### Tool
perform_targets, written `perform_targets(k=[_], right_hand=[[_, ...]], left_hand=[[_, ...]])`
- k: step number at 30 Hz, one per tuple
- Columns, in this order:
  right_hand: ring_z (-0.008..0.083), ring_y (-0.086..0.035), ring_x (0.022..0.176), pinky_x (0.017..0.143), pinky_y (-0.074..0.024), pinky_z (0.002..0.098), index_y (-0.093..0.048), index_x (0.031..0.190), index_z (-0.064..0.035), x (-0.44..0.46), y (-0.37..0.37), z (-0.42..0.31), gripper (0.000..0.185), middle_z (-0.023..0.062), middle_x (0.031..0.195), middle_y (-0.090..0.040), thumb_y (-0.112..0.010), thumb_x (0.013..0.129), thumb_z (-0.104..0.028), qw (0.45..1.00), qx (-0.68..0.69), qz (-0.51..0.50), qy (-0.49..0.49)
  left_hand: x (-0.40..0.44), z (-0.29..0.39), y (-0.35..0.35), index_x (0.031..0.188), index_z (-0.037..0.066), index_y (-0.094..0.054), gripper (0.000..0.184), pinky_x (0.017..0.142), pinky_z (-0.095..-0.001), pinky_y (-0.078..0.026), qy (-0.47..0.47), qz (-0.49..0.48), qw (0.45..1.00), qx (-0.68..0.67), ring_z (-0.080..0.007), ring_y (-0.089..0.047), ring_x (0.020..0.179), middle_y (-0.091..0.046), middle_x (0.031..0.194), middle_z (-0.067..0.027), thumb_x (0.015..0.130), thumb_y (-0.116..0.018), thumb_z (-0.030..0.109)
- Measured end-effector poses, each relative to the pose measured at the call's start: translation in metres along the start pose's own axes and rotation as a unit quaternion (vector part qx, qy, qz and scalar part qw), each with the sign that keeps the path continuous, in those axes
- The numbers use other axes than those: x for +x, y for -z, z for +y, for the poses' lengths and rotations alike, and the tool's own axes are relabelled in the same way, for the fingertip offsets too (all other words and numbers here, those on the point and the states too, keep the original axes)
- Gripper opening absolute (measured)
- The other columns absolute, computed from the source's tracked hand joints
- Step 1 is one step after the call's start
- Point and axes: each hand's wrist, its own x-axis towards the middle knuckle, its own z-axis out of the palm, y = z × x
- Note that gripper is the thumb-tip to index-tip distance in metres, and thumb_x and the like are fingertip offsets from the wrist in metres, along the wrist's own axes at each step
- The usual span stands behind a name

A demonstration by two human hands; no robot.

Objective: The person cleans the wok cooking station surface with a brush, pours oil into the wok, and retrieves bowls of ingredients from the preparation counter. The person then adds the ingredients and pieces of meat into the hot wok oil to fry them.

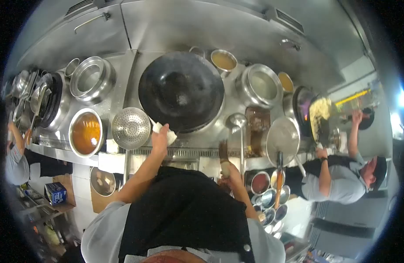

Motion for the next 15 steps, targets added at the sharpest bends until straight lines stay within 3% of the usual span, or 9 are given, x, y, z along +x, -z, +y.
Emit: perform_targets(k=[1, 3, 5, 7, 9, 11, 13, 14, 15], right_hand=[[0.0274, -0.068, 0.075, 0.057, -0.0568, 0.0456, -0.051, 0.144, -0.0157, -0.009, 0.009, -0.021, 0.047, 0.0149, 0.096, -0.068, -0.052, 0.101, -0.035, 0.989, 0.143, -0.032, -0.015], [0.0294, -0.068, 0.077, 0.056, -0.0577, 0.0428, -0.052, 0.135, -0.0106, -0.039, -0.003, -0.091, 0.045, 0.0166, 0.103, -0.067, -0.048, 0.1, -0.038, 0.963, 0.24, -0.092, 0.076], [0.0267, -0.069, 0.079, 0.058, -0.0583, 0.0413, -0.039, 0.148, -0.0138, -0.042, -0.014, -0.189, 0.061, 0.0141, 0.108, -0.066, -0.058, 0.097, -0.041, 0.956, 0.046, -0.146, 0.252], [0.0165, -0.064, 0.063, 0.046, -0.0511, 0.028, -0.044, 0.149, -0.015, -0.037, -0.053, -0.287, 0.054, 0.0077, 0.097, -0.067, -0.064, 0.099, -0.025, 0.938, -0.088, -0.052, 0.332], [0.0127, -0.06, 0.055, 0.042, -0.044, 0.0238, -0.048, 0.148, -0.0141, -0.002, -0.094, -0.359, 0.053, 0.0068, 0.094, -0.069, -0.066, 0.101, -0.027, 0.9, -0.121, 0.0, 0.418], [0.0162, -0.066, 0.066, 0.053, -0.0511, 0.0284, -0.054, 0.143, -0.0118, 0.082, -0.131, -0.396, 0.049, 0.0073, 0.097, -0.07, -0.068, 0.1, -0.03, 0.85, -0.12, 0.072, 0.508], [0.0262, -0.072, 0.084, 0.071, -0.0564, 0.0383, -0.058, 0.137, -0.0077, 0.164, -0.189, -0.376, 0.05, 0.0118, 0.099, -0.073, -0.07, 0.098, -0.036, 0.694, -0.157, 0.197, 0.675], [0.0372, -0.07, 0.102, 0.09, -0.0542, 0.0477, -0.059, 0.132, -0.004, 0.196, -0.218, -0.354, 0.05, 0.0186, 0.104, -0.074, -0.07, 0.095, -0.037, 0.772, -0.28, 0.232, 0.522], [0.0412, -0.069, 0.105, 0.092, -0.0535, 0.0507, -0.065, 0.123, -0.0056, 0.226, -0.246, -0.319, 0.043, 0.0229, 0.109, -0.073, -0.07, 0.092, -0.035, 0.797, -0.37, 0.157, 0.451]], left_hand=[[0.0, -0.001, -0.001, 0.092, 0.003, -0.061, 0.016, 0.064, -0.0347, -0.055, -0.008, 0.008, 1.0, 0.017, -0.0156, -0.063, 0.072, -0.064, 0.083, -0.0048, 0.097, -0.069, 0.015], [-0.006, -0.002, -0.004, 0.096, 0.002, -0.062, 0.016, 0.064, -0.0343, -0.054, -0.005, 0.013, 1.0, -0.015, -0.0156, -0.063, 0.071, -0.064, 0.084, -0.0048, 0.097, -0.069, 0.016], [-0.005, -0.005, -0.005, 0.103, 0.002, -0.061, 0.017, 0.063, -0.0341, -0.053, -0.004, 0.033, 0.999, -0.024, -0.0152, -0.062, 0.07, -0.063, 0.086, -0.0041, 0.097, -0.069, 0.016], [0.001, -0.009, -0.002, 0.106, 0.002, -0.061, 0.018, 0.063, -0.0339, -0.052, 0.002, 0.025, 1.0, -0.005, -0.0148, -0.061, 0.07, -0.063, 0.086, -0.0039, 0.098, -0.069, 0.016], [0.004, -0.011, 0.002, 0.109, 0.001, -0.06, 0.02, 0.062, -0.0336, -0.052, 0.004, 0.019, 1.0, 0.016, -0.0144, -0.06, 0.07, -0.062, 0.086, -0.0036, 0.098, -0.068, 0.016], [0.004, -0.013, 0.002, 0.109, 0.002, -0.06, 0.022, 0.069, -0.0345, -0.055, 0.001, 0.019, 1.0, 0.007, -0.0167, -0.064, 0.076, -0.064, 0.091, -0.0056, 0.098, -0.07, 0.017], [-0.001, -0.008, -0.004, 0.106, 0.002, -0.061, 0.019, 0.065, -0.0332, -0.054, -0.024, 0.028, 0.999, 0.02, -0.0155, -0.064, 0.073, -0.065, 0.088, -0.0054, 0.098, -0.069, 0.018], [-0.003, -0.006, -0.004, 0.105, 0.003, -0.061, 0.019, 0.064, -0.0327, -0.053, -0.027, 0.02, 0.999, 0.028, -0.0148, -0.063, 0.073, -0.065, 0.088, -0.0053, 0.099, -0.068, 0.019], [-0.001, -0.002, -0.005, 0.104, 0.003, -0.061, 0.018, 0.063, -0.0323, -0.053, -0.033, 0.009, 0.999, 0.035, -0.014, -0.063, 0.073, -0.065, 0.088, -0.0051, 0.099, -0.068, 0.019]])
